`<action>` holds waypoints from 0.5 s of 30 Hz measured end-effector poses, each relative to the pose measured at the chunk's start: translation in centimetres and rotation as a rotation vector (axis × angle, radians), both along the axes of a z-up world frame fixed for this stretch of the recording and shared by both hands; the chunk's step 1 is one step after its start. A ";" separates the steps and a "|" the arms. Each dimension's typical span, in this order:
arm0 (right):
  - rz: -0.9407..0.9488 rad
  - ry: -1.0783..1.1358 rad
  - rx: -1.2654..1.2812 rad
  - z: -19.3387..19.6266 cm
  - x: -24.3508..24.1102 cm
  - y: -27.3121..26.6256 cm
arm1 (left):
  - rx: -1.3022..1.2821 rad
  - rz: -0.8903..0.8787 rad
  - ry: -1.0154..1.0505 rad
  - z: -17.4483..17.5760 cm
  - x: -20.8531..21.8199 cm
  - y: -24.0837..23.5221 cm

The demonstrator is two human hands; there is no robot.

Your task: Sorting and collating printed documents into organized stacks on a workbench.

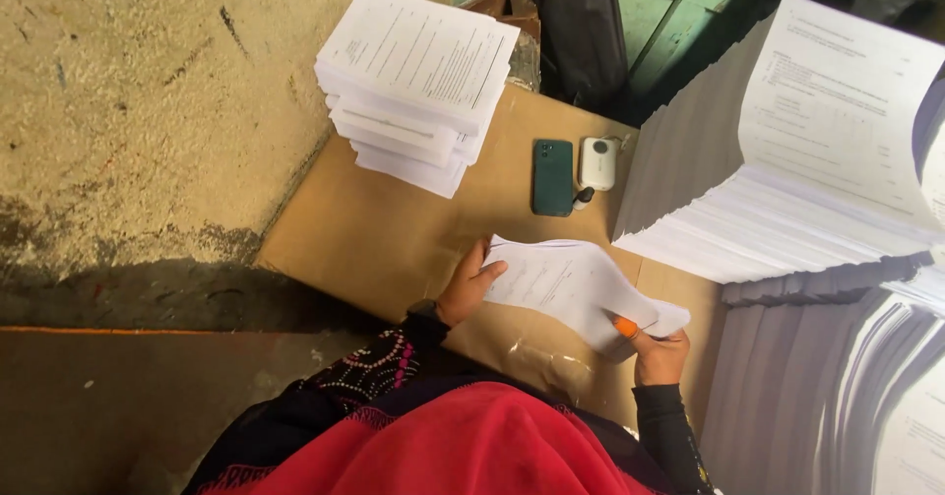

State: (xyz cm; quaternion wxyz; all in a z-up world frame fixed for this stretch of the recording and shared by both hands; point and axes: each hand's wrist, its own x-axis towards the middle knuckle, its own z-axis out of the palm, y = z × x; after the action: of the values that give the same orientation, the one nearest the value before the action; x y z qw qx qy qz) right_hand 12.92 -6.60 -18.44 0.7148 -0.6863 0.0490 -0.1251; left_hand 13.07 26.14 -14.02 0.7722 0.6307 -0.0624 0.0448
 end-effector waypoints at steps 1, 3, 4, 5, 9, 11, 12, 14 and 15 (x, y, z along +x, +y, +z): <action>-0.006 0.000 0.007 -0.2 0.4 0.1 | -0.011 0.010 -0.012 0.0 0.4 -0.3; -0.014 0.004 0.012 1.6 0.7 0.6 | -0.026 0.017 -0.018 -0.6 1.1 0.1; -0.007 -0.042 -0.002 3.6 0.6 1.1 | 0.001 0.053 -0.040 -1.2 1.4 0.7; 0.000 -0.084 -0.018 5.7 0.3 1.4 | 0.027 0.089 -0.056 -1.9 1.5 1.2; 0.153 -0.062 0.011 4.9 0.7 1.6 | -0.011 0.054 -0.094 0.0 1.0 1.5; 0.169 -0.102 -0.055 3.2 0.8 1.5 | -0.019 0.063 -0.053 -1.3 1.4 1.4; 0.169 -0.104 -0.054 4.1 1.1 1.9 | -0.019 0.063 -0.055 -1.3 1.9 1.7; 0.185 -0.132 -0.038 5.9 1.0 2.4 | -0.036 0.088 -0.033 -1.5 2.0 1.9; 0.185 -0.132 -0.040 5.5 1.1 2.3 | -0.037 0.087 -0.033 -2.3 2.2 1.7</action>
State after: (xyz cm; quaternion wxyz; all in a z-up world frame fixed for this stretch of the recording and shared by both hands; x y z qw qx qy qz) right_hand 14.00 -4.33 -12.91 0.7113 -0.6922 -0.0641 -0.1044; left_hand 15.24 27.84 -16.32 0.7799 0.6177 -0.0467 0.0901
